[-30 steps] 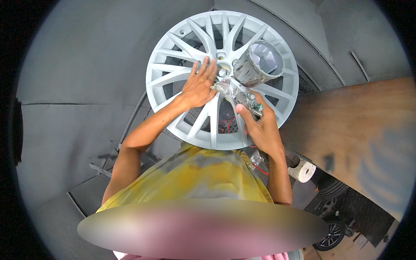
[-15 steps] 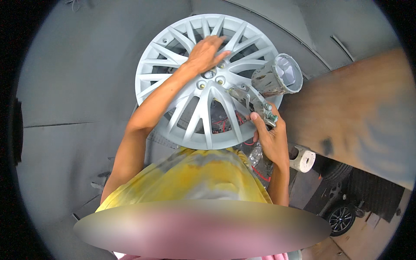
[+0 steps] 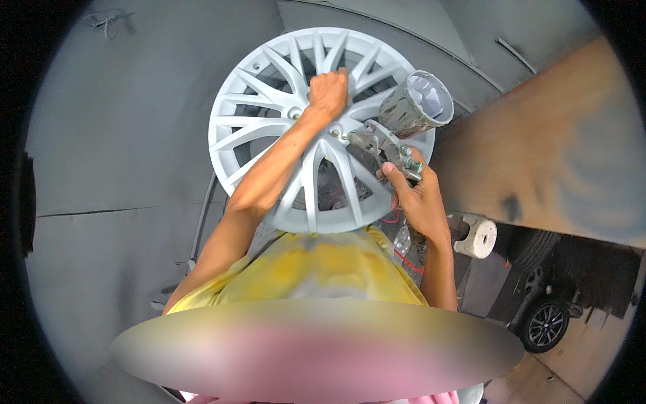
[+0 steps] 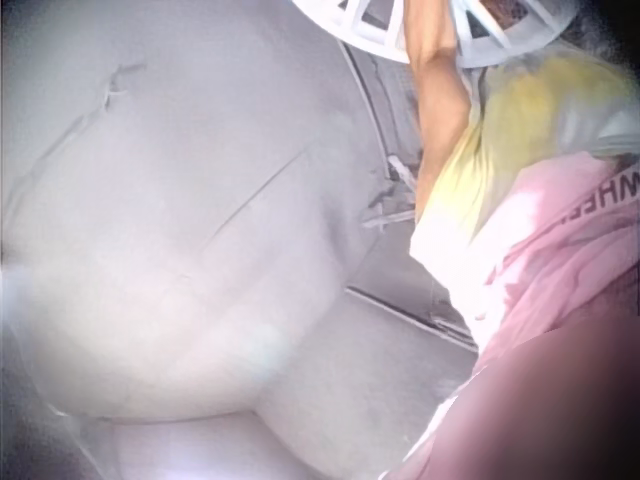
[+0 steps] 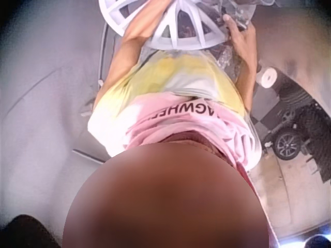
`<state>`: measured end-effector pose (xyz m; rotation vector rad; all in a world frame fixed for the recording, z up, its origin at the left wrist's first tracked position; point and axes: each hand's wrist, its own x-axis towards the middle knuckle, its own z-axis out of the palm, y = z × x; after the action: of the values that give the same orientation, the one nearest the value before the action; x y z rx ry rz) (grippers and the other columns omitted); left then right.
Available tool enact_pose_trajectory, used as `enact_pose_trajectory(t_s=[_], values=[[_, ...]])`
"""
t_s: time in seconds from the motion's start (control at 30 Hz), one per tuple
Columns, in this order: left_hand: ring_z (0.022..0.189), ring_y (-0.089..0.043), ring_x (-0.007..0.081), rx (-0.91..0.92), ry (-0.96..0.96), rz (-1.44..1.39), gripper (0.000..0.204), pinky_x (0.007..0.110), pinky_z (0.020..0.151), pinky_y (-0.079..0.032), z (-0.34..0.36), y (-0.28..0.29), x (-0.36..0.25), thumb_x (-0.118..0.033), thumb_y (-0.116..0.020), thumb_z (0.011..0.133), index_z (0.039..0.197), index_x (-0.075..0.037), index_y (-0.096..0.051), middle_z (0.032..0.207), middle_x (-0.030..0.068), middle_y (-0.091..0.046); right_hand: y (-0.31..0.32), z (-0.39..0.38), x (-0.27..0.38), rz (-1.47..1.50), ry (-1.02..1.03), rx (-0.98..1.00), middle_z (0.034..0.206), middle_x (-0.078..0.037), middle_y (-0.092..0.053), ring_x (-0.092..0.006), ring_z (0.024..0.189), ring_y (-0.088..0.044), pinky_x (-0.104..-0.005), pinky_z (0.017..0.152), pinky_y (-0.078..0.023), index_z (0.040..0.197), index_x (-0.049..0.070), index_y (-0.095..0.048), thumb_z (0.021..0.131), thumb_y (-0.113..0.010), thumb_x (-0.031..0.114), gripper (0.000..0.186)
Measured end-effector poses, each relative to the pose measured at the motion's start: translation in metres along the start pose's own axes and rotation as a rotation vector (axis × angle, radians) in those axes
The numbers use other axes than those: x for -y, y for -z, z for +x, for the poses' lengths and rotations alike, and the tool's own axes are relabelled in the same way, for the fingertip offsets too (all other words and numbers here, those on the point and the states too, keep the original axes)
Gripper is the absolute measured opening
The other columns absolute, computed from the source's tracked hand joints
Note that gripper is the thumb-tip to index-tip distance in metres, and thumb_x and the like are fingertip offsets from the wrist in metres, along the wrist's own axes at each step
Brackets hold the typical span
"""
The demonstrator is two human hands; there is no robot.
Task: Painting a car rim with a spray gun in a workshop.
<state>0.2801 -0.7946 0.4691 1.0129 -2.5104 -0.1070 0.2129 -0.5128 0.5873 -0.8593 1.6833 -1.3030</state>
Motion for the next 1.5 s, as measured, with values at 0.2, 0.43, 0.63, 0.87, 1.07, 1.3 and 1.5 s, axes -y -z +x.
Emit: enact_pose_trajectory(t_s=[0.2, 0.43, 0.63, 0.87, 1.07, 1.3, 1.5], values=[[0.08, -0.074, 0.0355, -0.028, -0.05, -0.138, 0.014, 0.046, 0.069, -0.057, -0.05, 0.024, -0.038, -0.001, -0.069, 0.074, 0.087, -0.002, -0.064, 0.087, 0.0218, -0.072, 0.003, -0.01, 0.017, -0.029, 0.083, 0.088, 0.09, -0.005, -0.068, -0.0074, 0.061, -0.055, -0.0234, 0.048, -0.045, 0.118, 0.001, -0.063, 0.102, -0.065, 0.024, 0.028], [0.088, -0.069, 0.0416, -0.029, -0.146, -0.303, 0.017, 0.05, 0.077, -0.054, -0.112, 0.064, -0.066, -0.01, -0.063, 0.087, 0.101, -0.002, -0.068, 0.095, 0.0207, -0.072, 0.002, -0.012, 0.039, -0.072, 0.201, 0.135, 0.087, -0.003, -0.065, -0.0073, 0.058, -0.054, -0.0244, 0.047, -0.044, 0.12, 0.0, -0.062, 0.103, -0.064, 0.023, 0.029], [0.14, -0.046, 0.0369, 0.016, -0.4, -0.235, 0.049, 0.049, 0.116, -0.038, -0.158, 0.084, -0.044, -0.02, -0.071, 0.092, 0.138, -0.008, -0.061, 0.148, 0.0194, -0.052, 0.006, 0.009, 0.044, -0.093, 0.29, 0.149, 0.079, -0.002, -0.065, -0.0066, 0.056, -0.054, -0.0256, 0.047, -0.045, 0.116, 0.001, -0.062, 0.101, -0.066, 0.026, 0.029], [0.137, -0.047, 0.0391, -0.059, -0.062, 0.071, 0.063, 0.054, 0.113, -0.038, -0.226, 0.162, 0.058, -0.054, -0.076, 0.086, 0.135, -0.016, -0.064, 0.146, 0.0177, -0.052, 0.082, -0.026, 0.001, -0.249, 0.267, -0.148, 0.08, -0.003, -0.066, -0.0068, 0.055, -0.053, -0.0258, 0.047, -0.043, 0.119, 0.004, -0.063, 0.101, -0.066, 0.028, 0.03], [0.122, -0.052, 0.0391, -0.088, 0.144, 0.076, 0.069, 0.053, 0.102, -0.044, -0.238, 0.158, 0.049, -0.058, -0.078, 0.083, 0.123, -0.004, -0.063, 0.135, 0.0204, -0.05, 0.123, -0.107, -0.023, -0.269, 0.063, -0.272, 0.081, -0.003, -0.065, -0.0064, 0.052, -0.05, -0.0237, 0.045, -0.041, 0.118, 0.004, -0.062, 0.102, -0.065, 0.027, 0.028], [0.102, -0.064, 0.0334, 0.04, 0.256, 0.31, 0.07, 0.046, 0.093, -0.045, -0.258, 0.147, 0.038, -0.066, -0.057, 0.094, 0.1, 0.002, -0.074, 0.101, 0.018, -0.07, 0.111, -0.191, -0.055, -0.015, 0.021, -0.264, 0.09, -0.004, -0.069, -0.005, 0.056, -0.052, -0.0227, 0.046, -0.041, 0.126, 0.004, -0.061, 0.103, -0.065, 0.023, 0.03], [0.107, -0.063, 0.0354, -0.09, 0.303, 0.425, 0.067, 0.049, 0.096, -0.043, -0.287, 0.139, 0.018, -0.065, -0.053, 0.098, 0.103, -0.001, -0.069, 0.107, 0.0188, -0.07, 0.102, -0.254, -0.059, 0.029, 0.006, -0.074, 0.088, -0.002, -0.068, -0.0044, 0.056, -0.048, -0.0231, 0.047, -0.04, 0.122, 0.004, -0.063, 0.102, -0.066, 0.023, 0.028]])
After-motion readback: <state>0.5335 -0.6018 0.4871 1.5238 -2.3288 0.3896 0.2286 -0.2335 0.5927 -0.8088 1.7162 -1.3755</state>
